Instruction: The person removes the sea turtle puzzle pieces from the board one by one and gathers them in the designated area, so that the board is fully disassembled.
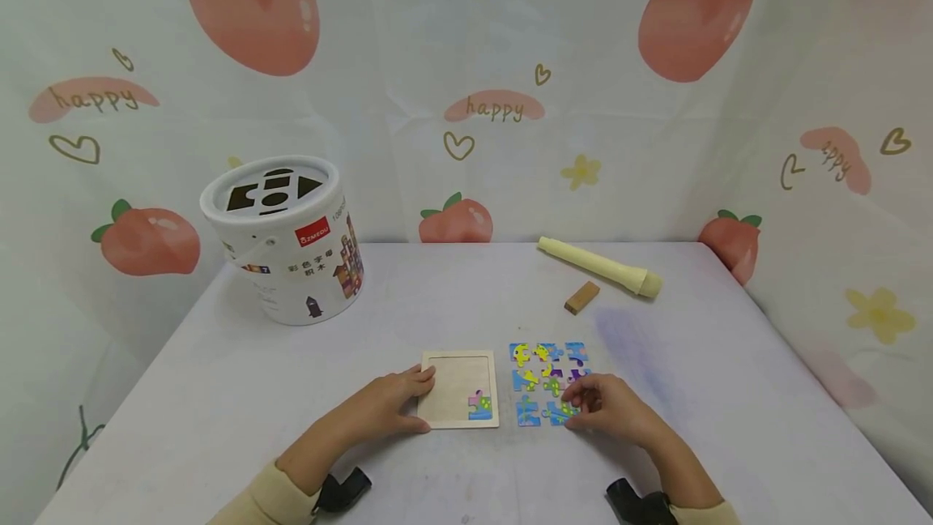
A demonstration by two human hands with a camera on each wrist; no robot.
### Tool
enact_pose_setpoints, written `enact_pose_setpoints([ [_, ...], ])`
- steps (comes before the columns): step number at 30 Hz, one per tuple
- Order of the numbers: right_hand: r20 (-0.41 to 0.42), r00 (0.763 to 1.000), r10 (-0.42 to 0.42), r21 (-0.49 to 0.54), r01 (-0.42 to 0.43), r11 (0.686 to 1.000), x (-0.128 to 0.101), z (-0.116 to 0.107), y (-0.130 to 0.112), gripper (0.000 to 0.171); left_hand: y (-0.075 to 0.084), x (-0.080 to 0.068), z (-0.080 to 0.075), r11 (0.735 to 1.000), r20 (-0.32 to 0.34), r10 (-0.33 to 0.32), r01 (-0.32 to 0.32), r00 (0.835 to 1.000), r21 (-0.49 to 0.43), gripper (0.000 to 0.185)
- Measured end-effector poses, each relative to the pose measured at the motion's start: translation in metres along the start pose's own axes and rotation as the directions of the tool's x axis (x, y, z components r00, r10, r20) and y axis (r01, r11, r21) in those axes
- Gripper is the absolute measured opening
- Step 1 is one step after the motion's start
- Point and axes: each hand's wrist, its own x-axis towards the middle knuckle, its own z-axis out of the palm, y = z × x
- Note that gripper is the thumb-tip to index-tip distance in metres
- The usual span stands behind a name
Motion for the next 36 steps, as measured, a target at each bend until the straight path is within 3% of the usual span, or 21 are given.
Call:
enact_pose_setpoints([
  [8, -0.062, 0.997, -0.042, -0.085, 0.037, 0.996, 0.008, -0.004, -0.008, 0.024, 0.000, 0.000, 0.000, 1.000, -0.002, -0.006, 0.006, 1.000, 0.000, 0.065],
  [18, 0.017, 0.993, -0.114, -0.107, 0.115, 0.988, 0.030, 0.002, -0.019, 0.026, 0.000, 0.000, -0.001, 1.000, 0.004, -0.005, 0.005, 1.000, -0.010, 0.065],
  [36, 0.127, 0.984, -0.122, -0.112, 0.136, 0.984, 0.064, 0.022, -0.047, 0.027, 0.000, 0.001, 0.001, 1.000, 0.005, -0.004, 0.004, 1.000, 0.002, 0.066],
])
